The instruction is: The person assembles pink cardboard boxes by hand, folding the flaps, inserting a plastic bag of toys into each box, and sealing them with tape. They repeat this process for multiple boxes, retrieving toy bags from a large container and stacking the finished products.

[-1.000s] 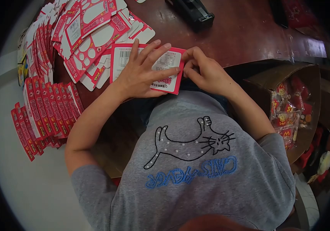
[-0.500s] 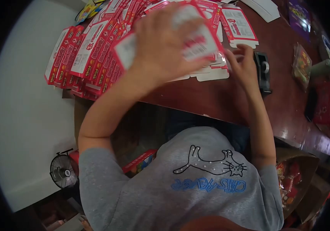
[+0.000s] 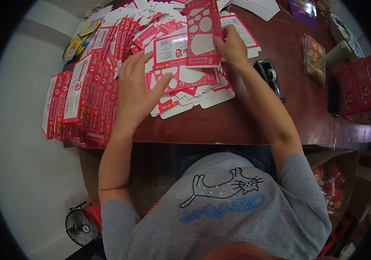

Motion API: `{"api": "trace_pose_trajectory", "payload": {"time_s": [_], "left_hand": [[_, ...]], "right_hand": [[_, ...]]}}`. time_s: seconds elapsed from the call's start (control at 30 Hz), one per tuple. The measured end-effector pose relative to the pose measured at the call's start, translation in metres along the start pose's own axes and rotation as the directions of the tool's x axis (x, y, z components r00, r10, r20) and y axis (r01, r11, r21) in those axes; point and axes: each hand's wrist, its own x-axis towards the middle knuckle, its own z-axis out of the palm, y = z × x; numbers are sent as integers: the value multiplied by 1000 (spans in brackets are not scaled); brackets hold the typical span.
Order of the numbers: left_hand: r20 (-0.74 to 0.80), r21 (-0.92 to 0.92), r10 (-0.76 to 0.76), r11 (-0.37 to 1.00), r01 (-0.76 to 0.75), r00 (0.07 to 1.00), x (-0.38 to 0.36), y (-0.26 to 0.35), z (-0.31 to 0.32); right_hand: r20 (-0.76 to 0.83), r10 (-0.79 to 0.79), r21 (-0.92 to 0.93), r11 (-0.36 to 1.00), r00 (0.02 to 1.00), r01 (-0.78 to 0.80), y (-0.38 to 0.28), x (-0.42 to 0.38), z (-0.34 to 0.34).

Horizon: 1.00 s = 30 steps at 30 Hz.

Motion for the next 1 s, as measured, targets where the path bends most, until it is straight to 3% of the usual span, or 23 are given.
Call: {"api": "trace_pose_trajectory", "payload": {"time_s": [0.03, 0.07, 0.13, 0.17, 0.2, 0.23, 0.3, 0.33, 0.37, 0.4, 0.47, 0.5, 0.57, 0.63, 0.67, 0.7, 0.73, 0.77, 0.8, 0.83, 0.87, 0.93, 1.0], "left_hand": [[3, -11, -7, 1000, 7, 1000, 2, 13, 14], [33, -486, -179, 857, 172, 983, 4, 30, 30], [104, -827, -311, 500, 256, 945, 4, 59, 53], [139, -927, -374, 277, 253, 917, 4, 73, 65], [159, -925, -386, 263, 274, 909, 1, 79, 69], [163, -966, -401, 120, 228, 901, 1, 79, 76], [220, -965, -297, 75, 253, 929, -11, 83, 73], [311, -949, -219, -17, 315, 925, -19, 86, 73], [335, -941, -213, -34, 336, 918, -25, 90, 75], [418, -907, -151, -112, 405, 896, -29, 94, 76], [513, -823, -45, -311, 476, 857, -35, 91, 78], [519, -820, -46, -307, 482, 853, -40, 91, 82], [531, -769, -56, -452, 453, 846, -52, 95, 87], [565, -715, -43, -523, 464, 824, -57, 93, 85], [586, -662, -22, -590, 463, 810, -56, 93, 85], [611, -725, -135, -491, 483, 780, -53, 96, 87], [596, -733, -128, -489, 472, 793, -51, 96, 94], [494, -869, -242, -106, 484, 835, -55, 97, 104], [365, -841, -308, 298, 453, 879, -59, 100, 107], [414, -765, -334, 376, 522, 847, -60, 109, 100], [401, -774, -324, 380, 506, 857, -68, 114, 101], [395, -836, -295, 277, 474, 870, -89, 120, 112], [587, -810, -80, -51, 585, 806, -117, 128, 106]], "right_hand": [[18, -54, 209, 977, 998, 49, -24, -20, -27], [44, -150, 198, 970, 988, 139, -50, -51, -51], [174, -372, 137, 926, 912, 352, -78, -110, -87], [276, -477, 92, 877, 835, 471, -81, -126, -100], [278, -466, 83, 883, 840, 463, -80, -128, -111], [186, -534, 94, 846, 825, 526, -78, -130, -124], [53, -410, 79, 911, 911, 405, -57, -125, -135], [-15, -342, 86, 936, 940, 342, -47, -123, -140], [27, -160, 188, 970, 987, 152, -34, -122, -138], [323, 46, 469, 859, 945, -203, -29, -122, -140], [347, 67, 483, 842, 935, -240, -16, -133, -137], [370, 74, 501, 824, 926, -266, -10, -139, -134], [421, 90, 551, 765, 902, -333, -5, -151, -134], [494, 136, 575, 690, 859, -440, -8, -163, -139], [578, 216, 571, 582, 787, -579, -14, -168, -151], [592, 186, 586, 568, 784, -578, -15, -176, -154], [604, 152, 600, 559, 783, -572, -13, -184, -155], [518, 88, 633, 630, 851, -450, -15, -196, -151], [519, 90, 631, 631, 850, -452, -17, -202, -153], [543, 173, 570, 643, 822, -512, -18, -203, -155], [555, 253, 510, 649, 792, -565, -19, -203, -158], [484, 224, 529, 695, 846, -487, -13, -208, -163], [376, 187, 604, 694, 908, -393, -13, -205, -166]]}}
